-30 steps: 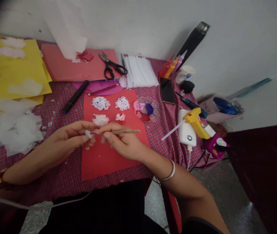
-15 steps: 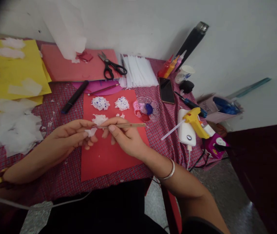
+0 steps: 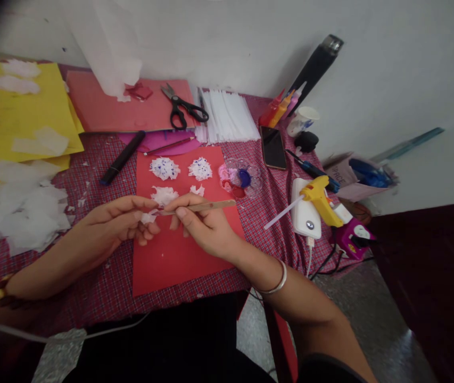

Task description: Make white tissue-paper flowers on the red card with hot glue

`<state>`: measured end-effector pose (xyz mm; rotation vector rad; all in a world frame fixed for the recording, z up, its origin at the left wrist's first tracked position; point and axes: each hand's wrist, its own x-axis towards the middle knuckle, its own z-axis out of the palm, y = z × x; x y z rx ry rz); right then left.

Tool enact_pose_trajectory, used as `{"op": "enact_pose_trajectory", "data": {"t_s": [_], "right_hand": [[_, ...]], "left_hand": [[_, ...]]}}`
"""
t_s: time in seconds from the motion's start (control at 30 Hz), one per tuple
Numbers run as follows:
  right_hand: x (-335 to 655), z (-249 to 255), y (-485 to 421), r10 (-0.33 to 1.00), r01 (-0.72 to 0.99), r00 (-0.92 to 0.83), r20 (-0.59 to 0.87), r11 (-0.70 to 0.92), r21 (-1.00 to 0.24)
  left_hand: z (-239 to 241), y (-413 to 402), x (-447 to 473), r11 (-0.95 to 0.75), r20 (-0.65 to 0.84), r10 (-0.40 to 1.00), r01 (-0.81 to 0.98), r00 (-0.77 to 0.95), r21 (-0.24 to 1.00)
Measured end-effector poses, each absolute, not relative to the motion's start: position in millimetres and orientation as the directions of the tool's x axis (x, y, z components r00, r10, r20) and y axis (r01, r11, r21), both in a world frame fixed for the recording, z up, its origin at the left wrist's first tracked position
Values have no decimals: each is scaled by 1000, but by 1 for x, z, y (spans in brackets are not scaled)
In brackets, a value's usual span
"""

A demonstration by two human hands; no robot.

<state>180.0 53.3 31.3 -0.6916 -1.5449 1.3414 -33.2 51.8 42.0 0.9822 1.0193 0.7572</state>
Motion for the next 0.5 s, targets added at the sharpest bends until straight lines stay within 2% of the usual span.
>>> {"op": "enact_pose_trajectory", "data": {"t_s": [0.2, 0.3, 0.5], "right_hand": [[179, 30, 54, 854, -173, -464, 235, 173, -970], [178, 29, 55, 853, -224, -462, 241, 151, -963], [178, 30, 56, 863, -220, -455, 222, 133, -966]], "left_hand": [[41, 52, -34, 397, -330, 871, -126, 364, 909], [42, 52, -35, 350, -262, 868, -148, 421, 925], [46, 51, -31, 173, -193, 910, 85, 366, 981]]}}
